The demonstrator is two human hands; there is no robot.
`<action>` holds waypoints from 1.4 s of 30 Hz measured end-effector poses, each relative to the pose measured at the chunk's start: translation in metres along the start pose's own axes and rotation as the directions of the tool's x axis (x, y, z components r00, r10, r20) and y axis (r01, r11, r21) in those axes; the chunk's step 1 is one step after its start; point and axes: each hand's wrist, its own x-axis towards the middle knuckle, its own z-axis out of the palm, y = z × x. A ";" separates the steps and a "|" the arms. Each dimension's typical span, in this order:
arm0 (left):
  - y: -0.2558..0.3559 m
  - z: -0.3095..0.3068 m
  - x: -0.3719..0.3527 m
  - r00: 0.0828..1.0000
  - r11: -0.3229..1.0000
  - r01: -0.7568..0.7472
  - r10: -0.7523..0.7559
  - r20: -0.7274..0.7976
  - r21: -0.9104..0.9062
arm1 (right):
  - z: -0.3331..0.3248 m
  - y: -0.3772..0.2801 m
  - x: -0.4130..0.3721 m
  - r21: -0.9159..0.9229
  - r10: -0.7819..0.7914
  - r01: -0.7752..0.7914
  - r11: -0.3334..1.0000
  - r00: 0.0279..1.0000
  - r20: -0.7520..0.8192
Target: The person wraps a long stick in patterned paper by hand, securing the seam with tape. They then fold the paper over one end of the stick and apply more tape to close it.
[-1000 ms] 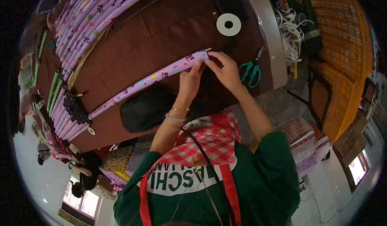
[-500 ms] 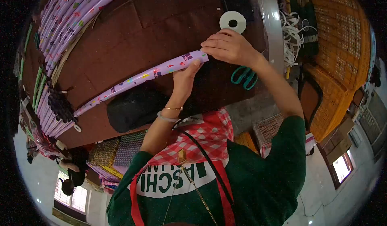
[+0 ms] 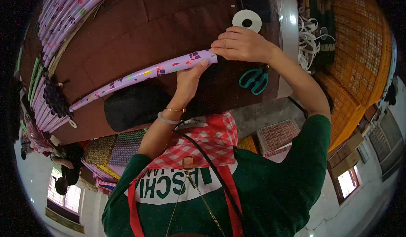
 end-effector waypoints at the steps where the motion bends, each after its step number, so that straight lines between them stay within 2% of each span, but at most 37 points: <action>1: 0.000 0.000 0.000 1.000 1.000 0.011 -0.011 -0.008 0.006 | -0.001 0.001 0.001 0.003 -0.002 0.002 1.000 1.000 0.000; 4: -0.001 -0.003 0.000 1.000 1.000 -0.003 0.003 0.001 0.024 | -0.001 0.003 0.002 0.005 -0.037 0.037 0.999 0.999 0.026; 9: -0.001 -0.003 0.000 1.000 0.999 -0.003 0.003 -0.003 0.048 | 0.003 0.004 0.000 0.053 0.015 -0.016 0.998 1.000 0.015; 18: 0.004 0.001 -0.002 1.000 0.999 -0.001 0.001 0.007 0.044 | 0.001 0.004 0.004 0.122 0.014 -0.011 0.992 1.000 -0.023; 24: 0.004 0.003 -0.003 1.000 0.999 -0.019 0.019 0.007 0.039 | -0.005 0.008 0.008 0.081 -0.090 0.090 0.993 0.996 0.002; 30: 0.006 0.005 -0.003 1.000 0.998 -0.004 0.005 -0.014 0.068 | -0.008 0.010 0.010 0.145 -0.083 0.081 0.986 0.996 0.008; 37: 0.004 0.003 -0.004 1.000 0.995 0.019 -0.020 0.012 0.094 | -0.009 0.010 0.011 0.132 -0.105 0.098 0.986 0.993 0.046; 42: 0.008 0.006 -0.005 1.000 0.999 0.009 -0.008 -0.016 0.054 | -0.010 0.011 0.010 0.144 -0.104 0.097 0.985 0.994 0.042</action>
